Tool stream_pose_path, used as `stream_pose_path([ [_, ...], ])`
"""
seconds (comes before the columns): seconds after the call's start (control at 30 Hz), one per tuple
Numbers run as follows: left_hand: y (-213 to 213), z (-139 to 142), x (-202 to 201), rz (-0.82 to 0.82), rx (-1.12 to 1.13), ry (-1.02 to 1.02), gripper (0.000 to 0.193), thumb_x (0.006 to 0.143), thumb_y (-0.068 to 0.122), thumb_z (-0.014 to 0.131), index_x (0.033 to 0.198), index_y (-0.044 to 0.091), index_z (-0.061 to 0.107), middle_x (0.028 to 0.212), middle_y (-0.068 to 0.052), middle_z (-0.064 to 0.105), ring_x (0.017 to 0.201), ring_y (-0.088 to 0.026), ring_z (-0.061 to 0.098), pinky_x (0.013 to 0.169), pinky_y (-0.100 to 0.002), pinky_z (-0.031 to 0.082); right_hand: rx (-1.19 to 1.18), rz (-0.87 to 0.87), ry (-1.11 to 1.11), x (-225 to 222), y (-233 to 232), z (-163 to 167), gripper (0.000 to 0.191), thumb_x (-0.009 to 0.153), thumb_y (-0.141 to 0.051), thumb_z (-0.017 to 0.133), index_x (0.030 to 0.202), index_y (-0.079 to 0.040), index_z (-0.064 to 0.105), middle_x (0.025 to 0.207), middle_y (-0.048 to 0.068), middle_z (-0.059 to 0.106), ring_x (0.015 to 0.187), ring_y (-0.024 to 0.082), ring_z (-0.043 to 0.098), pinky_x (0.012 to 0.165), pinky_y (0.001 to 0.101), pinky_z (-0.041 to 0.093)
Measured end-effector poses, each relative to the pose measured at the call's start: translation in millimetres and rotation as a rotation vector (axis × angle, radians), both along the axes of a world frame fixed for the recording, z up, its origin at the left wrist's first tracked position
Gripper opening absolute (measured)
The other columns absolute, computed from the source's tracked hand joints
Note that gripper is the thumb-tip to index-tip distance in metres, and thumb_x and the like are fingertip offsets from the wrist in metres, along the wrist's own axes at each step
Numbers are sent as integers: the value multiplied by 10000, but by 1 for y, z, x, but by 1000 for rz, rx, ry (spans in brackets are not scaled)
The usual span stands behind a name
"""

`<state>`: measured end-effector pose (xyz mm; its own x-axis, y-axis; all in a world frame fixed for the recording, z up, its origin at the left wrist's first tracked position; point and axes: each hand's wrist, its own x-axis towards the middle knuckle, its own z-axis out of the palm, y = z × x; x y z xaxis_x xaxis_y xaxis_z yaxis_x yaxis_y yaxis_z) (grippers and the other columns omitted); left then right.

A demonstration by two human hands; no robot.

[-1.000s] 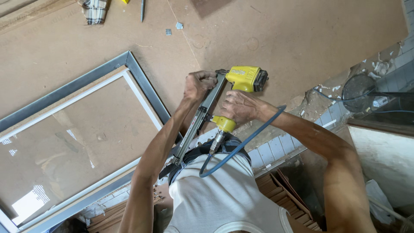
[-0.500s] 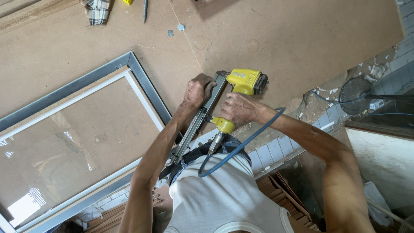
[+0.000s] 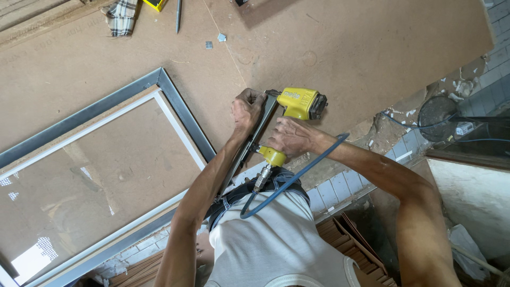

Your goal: The person places thin wooden strips along the inside edge of a picture frame on the workbench and fastens them with a pneumatic nail gun, working around the frame. They lift finished frames onto a stack and take new frame blanks from the pile, repeating the nailing process on several frames.

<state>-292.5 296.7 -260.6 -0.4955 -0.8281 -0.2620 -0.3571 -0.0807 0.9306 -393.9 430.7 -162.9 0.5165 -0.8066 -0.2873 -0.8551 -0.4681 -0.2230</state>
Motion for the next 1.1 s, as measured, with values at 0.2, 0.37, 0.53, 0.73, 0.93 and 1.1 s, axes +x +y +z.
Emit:
stream_pose_path([
  [0.2, 4, 2, -2, 8, -81, -20, 182, 872, 246, 793, 929, 73, 791, 768, -63, 771, 650, -134, 701, 628, -319, 562, -24, -27, -45, 0, 4, -6, 480, 636, -422, 897, 943, -102, 714, 744, 116, 705, 747, 296, 723, 837, 472, 541],
  [0.37, 9, 2, 0, 26, -245, 18, 133, 859, 193, 779, 900, 66, 778, 793, -86, 766, 641, -157, 709, 629, -328, 573, -59, 18, -10, 0, 6, -11, 457, 672, -419, 873, 950, -97, 704, 788, 109, 713, 779, 294, 729, 889, 478, 541],
  [0.53, 9, 3, 2, -18, -360, 39, 42, 821, 95, 732, 821, 53, 736, 804, -113, 743, 604, -178, 705, 553, -342, 558, -116, 10, -24, 1, 5, -8, 514, 627, -462, 870, 938, -88, 704, 762, 118, 716, 769, 309, 731, 913, 510, 528],
  [0.73, 5, 1, -1, -126, -418, -60, 76, 828, 108, 755, 791, 47, 730, 783, -134, 733, 587, -209, 693, 553, -367, 549, -33, 17, 10, 2, 8, -16, 476, 692, -449, 853, 974, -95, 706, 800, 111, 725, 770, 285, 728, 892, 491, 532],
  [0.93, 2, -7, -6, -265, -617, -82, 45, 868, 63, 729, 869, 23, 708, 869, -150, 720, 717, -245, 709, 620, -385, 591, -130, 13, 22, 1, 10, -25, 293, 837, -380, 811, 952, -129, 713, 769, 89, 726, 731, 245, 730, 921, 483, 542],
  [1.1, 4, -10, 4, -197, -528, 120, 109, 820, 109, 790, 893, 38, 750, 906, -149, 742, 742, -276, 741, 661, -380, 602, -54, 16, -17, 2, 6, -14, 437, 712, -443, 803, 926, -73, 712, 752, 141, 725, 714, 294, 731, 819, 483, 549],
])
